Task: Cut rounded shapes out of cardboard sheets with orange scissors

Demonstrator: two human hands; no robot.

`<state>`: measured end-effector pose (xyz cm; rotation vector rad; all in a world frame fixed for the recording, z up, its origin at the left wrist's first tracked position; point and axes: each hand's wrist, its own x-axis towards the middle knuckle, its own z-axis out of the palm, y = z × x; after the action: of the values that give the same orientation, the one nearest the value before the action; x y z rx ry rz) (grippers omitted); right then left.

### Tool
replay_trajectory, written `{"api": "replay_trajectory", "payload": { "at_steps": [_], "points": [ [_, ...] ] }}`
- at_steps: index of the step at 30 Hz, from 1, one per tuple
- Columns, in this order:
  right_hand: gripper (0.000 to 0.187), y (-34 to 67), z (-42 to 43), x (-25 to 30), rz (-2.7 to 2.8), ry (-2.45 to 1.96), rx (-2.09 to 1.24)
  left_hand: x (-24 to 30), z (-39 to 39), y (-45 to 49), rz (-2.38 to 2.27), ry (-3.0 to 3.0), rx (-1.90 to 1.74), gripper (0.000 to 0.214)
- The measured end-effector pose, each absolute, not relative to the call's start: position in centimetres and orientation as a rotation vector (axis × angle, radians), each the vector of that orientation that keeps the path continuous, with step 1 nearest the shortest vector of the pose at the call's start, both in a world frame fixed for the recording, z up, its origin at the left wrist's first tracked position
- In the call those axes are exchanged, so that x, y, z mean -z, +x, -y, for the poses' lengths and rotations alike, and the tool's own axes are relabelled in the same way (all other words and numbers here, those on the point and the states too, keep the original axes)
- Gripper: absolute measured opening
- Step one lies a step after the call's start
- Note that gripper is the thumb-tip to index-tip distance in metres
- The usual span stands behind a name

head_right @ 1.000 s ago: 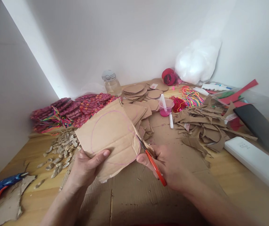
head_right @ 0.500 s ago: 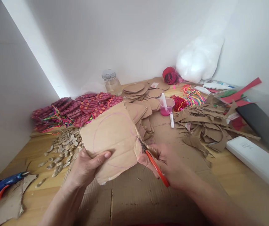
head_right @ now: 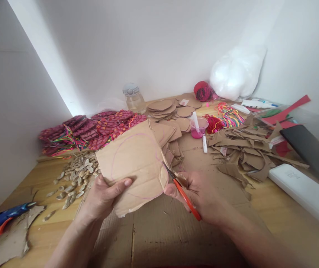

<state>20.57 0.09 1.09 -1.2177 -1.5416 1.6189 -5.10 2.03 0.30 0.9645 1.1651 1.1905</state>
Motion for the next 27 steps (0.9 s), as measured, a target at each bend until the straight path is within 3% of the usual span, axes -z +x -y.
{"api": "replay_trajectory", "payload": {
  "at_steps": [8, 27],
  "points": [
    [0.05, 20.4, -0.1, 0.0, 1.587, -1.144, -1.605, 0.0, -2.1, -5.2, -1.194, 0.975, -1.167, 0.034],
    [0.051, 20.7, 0.0, -0.5, 1.542, -1.164, -1.642, -0.6, -2.1, -5.1, -1.194, 0.97, -1.163, 0.036]
  ]
}}
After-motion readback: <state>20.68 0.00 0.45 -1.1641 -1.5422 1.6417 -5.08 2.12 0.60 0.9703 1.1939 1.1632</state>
